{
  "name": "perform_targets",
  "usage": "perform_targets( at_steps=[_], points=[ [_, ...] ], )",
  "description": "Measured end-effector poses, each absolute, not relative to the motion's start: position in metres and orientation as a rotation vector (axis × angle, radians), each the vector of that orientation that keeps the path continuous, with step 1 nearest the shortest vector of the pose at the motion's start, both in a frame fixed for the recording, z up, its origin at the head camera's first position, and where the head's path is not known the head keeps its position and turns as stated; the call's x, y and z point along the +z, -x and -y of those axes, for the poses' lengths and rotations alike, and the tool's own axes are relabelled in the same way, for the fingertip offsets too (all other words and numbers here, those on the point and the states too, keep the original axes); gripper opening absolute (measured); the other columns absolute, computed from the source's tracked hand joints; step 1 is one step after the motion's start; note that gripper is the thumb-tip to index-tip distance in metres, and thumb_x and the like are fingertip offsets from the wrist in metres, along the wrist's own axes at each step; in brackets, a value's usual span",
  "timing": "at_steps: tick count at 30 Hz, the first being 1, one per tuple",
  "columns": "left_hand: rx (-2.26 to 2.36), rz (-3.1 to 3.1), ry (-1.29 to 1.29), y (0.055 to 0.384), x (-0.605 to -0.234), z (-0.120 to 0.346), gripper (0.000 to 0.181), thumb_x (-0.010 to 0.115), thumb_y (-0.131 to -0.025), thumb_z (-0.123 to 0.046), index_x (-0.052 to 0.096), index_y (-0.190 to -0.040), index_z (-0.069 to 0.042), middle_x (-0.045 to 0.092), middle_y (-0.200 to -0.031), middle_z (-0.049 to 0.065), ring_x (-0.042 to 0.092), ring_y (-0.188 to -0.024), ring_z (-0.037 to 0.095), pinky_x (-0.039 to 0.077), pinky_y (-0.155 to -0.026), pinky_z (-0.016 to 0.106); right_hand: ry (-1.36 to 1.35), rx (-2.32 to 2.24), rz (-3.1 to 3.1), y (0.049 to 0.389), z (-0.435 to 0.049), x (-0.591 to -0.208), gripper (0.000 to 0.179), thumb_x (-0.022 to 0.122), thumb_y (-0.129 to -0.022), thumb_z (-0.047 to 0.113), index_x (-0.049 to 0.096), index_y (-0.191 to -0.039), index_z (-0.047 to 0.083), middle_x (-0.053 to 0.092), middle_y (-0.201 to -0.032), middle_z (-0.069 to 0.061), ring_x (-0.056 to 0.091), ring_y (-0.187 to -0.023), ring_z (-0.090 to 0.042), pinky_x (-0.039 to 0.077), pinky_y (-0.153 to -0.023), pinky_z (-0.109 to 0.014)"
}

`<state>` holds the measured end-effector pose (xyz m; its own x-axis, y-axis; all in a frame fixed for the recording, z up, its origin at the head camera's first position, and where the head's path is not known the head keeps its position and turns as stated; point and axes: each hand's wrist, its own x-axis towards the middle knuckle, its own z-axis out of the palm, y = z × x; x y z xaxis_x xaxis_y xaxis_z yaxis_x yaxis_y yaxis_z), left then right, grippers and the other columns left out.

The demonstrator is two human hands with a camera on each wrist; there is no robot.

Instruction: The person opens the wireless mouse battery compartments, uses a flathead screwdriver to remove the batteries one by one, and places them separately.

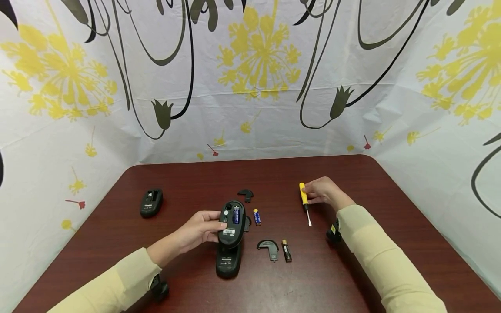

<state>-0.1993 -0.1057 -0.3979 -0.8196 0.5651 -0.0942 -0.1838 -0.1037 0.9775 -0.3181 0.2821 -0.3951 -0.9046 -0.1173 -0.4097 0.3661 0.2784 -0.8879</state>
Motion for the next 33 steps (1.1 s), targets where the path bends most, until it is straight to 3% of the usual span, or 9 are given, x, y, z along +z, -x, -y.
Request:
perform_targets(
  at_steps=[14,33],
  points=[
    [1.966,-1.675,-0.415,0.201,-0.398,0.105,0.049,0.063,-0.091,-0.005,0.047,-0.132,0.016,0.065,-0.112,0.023,0.068,-0.094,0.024,0.056,-0.082,0.042,-0.236,-1.56,-2.293,0.316,-0.277,-0.399,0.043,0.059,-0.096,0.006,0.047,-0.131,-0.015,0.057,-0.109,-0.014,0.061,-0.082,-0.014,0.057,-0.079,-0.036],
    [1.964,-1.683,-0.41,0.2,-0.4,0.105,0.048,0.064,-0.091,-0.006,0.049,-0.132,0.015,0.066,-0.112,0.023,0.068,-0.093,0.024,0.055,-0.083,0.042,-0.216,-1.472,-2.45,0.313,-0.269,-0.402,0.033,0.061,-0.093,0.002,0.056,-0.119,-0.017,0.058,-0.116,-0.025,0.06,-0.091,-0.026,0.057,-0.077,-0.039]
  ],
)
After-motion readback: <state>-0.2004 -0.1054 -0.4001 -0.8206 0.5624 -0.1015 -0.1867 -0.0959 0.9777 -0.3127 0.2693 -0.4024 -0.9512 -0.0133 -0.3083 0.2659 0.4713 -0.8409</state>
